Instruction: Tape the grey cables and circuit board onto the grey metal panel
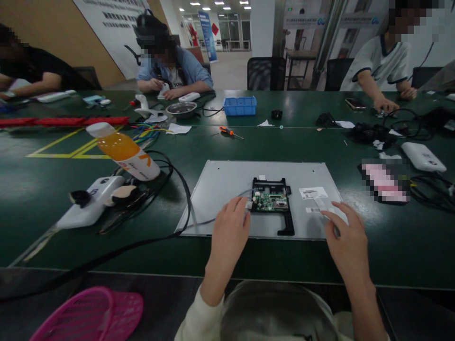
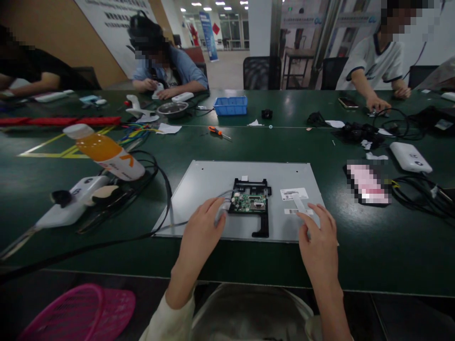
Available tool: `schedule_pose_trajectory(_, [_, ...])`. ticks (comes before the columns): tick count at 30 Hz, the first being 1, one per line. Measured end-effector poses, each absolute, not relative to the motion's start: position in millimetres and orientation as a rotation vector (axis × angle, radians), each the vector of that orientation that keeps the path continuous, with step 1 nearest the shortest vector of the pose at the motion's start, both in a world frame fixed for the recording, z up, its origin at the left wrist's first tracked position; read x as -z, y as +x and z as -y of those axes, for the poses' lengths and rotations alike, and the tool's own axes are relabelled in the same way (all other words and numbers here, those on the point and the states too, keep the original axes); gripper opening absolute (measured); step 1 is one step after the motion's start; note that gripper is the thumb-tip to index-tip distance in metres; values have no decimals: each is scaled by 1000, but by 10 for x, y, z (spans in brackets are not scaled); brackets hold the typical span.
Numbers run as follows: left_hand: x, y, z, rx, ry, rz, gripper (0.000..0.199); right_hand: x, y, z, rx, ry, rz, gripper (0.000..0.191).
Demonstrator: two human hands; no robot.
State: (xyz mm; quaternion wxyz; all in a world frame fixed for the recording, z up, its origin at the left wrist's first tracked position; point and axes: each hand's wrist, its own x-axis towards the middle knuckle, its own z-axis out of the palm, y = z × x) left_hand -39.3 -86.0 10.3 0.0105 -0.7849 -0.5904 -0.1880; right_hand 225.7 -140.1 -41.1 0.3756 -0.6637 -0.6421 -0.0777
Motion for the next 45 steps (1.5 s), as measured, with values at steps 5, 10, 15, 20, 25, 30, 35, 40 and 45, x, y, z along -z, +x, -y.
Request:
schedule_pose_trajectory(5, [-128,-427,742,380,-2519,1793,29,431,2256,1401,186,-1678,1665,24])
schedule_pose_trajectory(10, [-108,-405,680,288,-2533,1717,23,419,2239,1416,183,-1676,1672,23])
schedule_pose_trajectory(15, [-165,-405,658,247,-2539,1711,22,431,2258,1411,190,-1655,1678,22])
schedule_pose_trajectory(20, [-415,-513,516,400,-2444,1691,24,456,2279,1406,190,-1642,1671,22])
schedule_pose_trajectory(25, [-477,-644,163,370,-2447,1600,28,471,2288,1405,175,-1651,1671,22])
schedule_pose_trajectory(30, [-229,-793,-63,32,-2515,1588,32,495,2299,1392,178,-1655,1677,22])
schedule_pose_trajectory(35, [-179,-878,-81,13,-2527,1623,38,488,2291,1403,165,-1666,1687,22])
schedule_pose_trajectory(40, [-258,-848,-70,18,-2501,1699,41,481,2291,1403,156,-1665,1694,22])
schedule_pose_trajectory(45, [-283,-801,-46,36,-2505,1762,40,488,2303,1399,141,-1662,1699,23])
